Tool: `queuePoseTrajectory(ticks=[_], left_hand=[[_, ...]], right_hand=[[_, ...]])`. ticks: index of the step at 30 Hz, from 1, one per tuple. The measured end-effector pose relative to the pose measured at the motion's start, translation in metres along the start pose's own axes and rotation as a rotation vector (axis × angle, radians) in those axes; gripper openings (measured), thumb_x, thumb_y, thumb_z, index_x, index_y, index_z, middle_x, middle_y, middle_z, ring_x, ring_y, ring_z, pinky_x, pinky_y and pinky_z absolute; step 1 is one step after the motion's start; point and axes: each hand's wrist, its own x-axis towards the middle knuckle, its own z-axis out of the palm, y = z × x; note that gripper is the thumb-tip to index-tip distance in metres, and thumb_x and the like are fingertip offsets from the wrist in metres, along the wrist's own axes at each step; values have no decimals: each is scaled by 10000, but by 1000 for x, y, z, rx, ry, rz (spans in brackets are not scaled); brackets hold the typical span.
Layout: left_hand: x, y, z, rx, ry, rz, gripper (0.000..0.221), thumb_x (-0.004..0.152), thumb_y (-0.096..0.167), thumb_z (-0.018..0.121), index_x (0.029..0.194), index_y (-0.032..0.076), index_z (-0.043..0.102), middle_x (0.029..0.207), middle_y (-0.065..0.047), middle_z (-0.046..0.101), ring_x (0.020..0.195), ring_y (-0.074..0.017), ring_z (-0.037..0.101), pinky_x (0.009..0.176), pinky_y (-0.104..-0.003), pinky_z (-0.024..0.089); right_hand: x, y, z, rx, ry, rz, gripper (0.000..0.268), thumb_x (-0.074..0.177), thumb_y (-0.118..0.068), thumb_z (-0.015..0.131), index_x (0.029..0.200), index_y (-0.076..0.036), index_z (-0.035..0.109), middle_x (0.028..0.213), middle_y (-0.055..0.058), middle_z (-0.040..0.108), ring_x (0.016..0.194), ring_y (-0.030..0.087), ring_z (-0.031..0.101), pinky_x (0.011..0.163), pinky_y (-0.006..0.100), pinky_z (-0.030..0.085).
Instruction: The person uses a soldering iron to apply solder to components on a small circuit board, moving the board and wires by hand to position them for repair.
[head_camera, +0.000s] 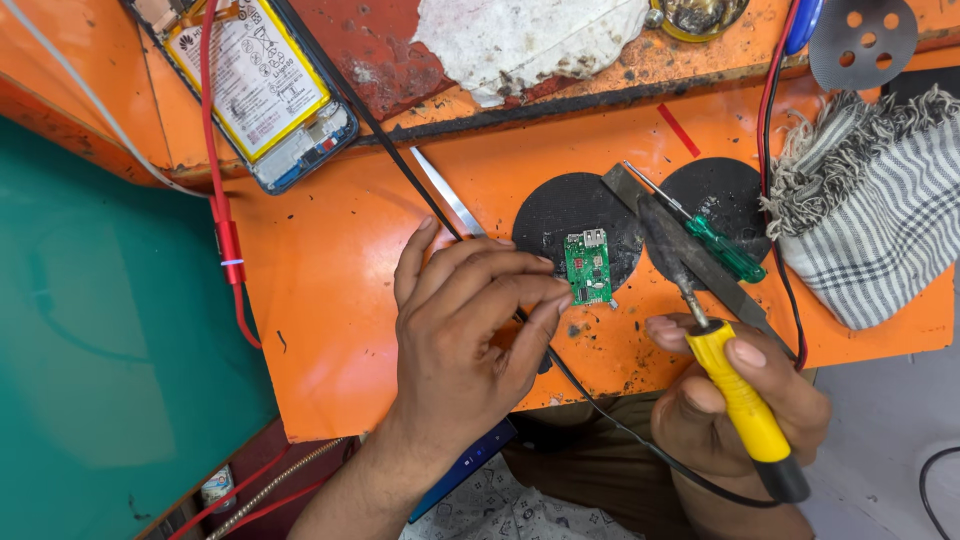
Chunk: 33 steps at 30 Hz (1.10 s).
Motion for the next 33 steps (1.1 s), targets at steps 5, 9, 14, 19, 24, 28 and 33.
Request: queuePoseTrajectory(ticks=[5, 9, 14, 19, 24, 28, 33], left_hand=[[-3, 5, -4, -176, -15, 68, 105, 879, 201, 849, 941, 199, 764, 1005, 53, 744, 1131, -174, 678, 1287, -501, 290], [-3, 5, -3, -177, -44, 127, 127, 864, 205, 867, 946, 201, 770, 979, 53, 738, 1090, -172, 671, 1266, -500, 327], [-3, 5, -1, -183, -70, 137, 134, 860, 199, 870, 953, 199, 774, 968, 47, 730, 1063, -170, 675, 1252, -496, 350], [-3, 4, 0, -185, -68, 154, 133, 869, 196, 870, 954, 189, 768, 969, 37, 725, 1034, -174, 687, 1193, -467, 398], [-3, 5, -2, -202, -103, 126, 124, 876, 195, 870, 945, 191, 767, 931, 43, 728, 972, -149, 687, 1167, -442, 425], [-2, 5, -3, -201, -108, 124, 123, 868, 202, 872, 937, 193, 769, 882, 43, 720, 928, -142, 674, 1148, -438, 427], [-2, 3, -5, -201, -108, 126, 113, 870, 191, 861, 934, 194, 767, 900, 44, 729, 936, -152, 671, 1128, -436, 427]], right_hand=[[8, -7, 5, 37, 30, -39, 227, 1134, -99, 552, 1334, -80, 447, 1043, 257, 697, 923, 292, 771, 897, 387, 680], [20, -13, 0, 0, -115, -35, 532, 907, -11, 769, 1273, -119, 398, 1052, 223, 674, 1052, 311, 717, 953, 415, 635], [26, -11, 2, -47, -149, -73, 574, 854, 10, 806, 1257, -138, 424, 1059, 153, 704, 1057, 295, 716, 950, 424, 629], [21, -9, 3, -47, -151, -75, 517, 900, 48, 787, 1263, -133, 466, 1031, 121, 732, 1050, 267, 728, 865, 339, 633], [20, -7, 2, -63, -151, -80, 485, 931, 51, 776, 1261, -119, 464, 1007, 121, 738, 954, 206, 725, 812, 288, 609], [23, -7, 3, -92, -158, -112, 462, 931, 33, 769, 1245, -108, 461, 973, 108, 744, 918, 179, 727, 787, 273, 565], [26, -13, 2, -102, -168, -89, 446, 930, 34, 758, 1230, -104, 459, 960, 116, 738, 886, 182, 718, 802, 288, 570]])
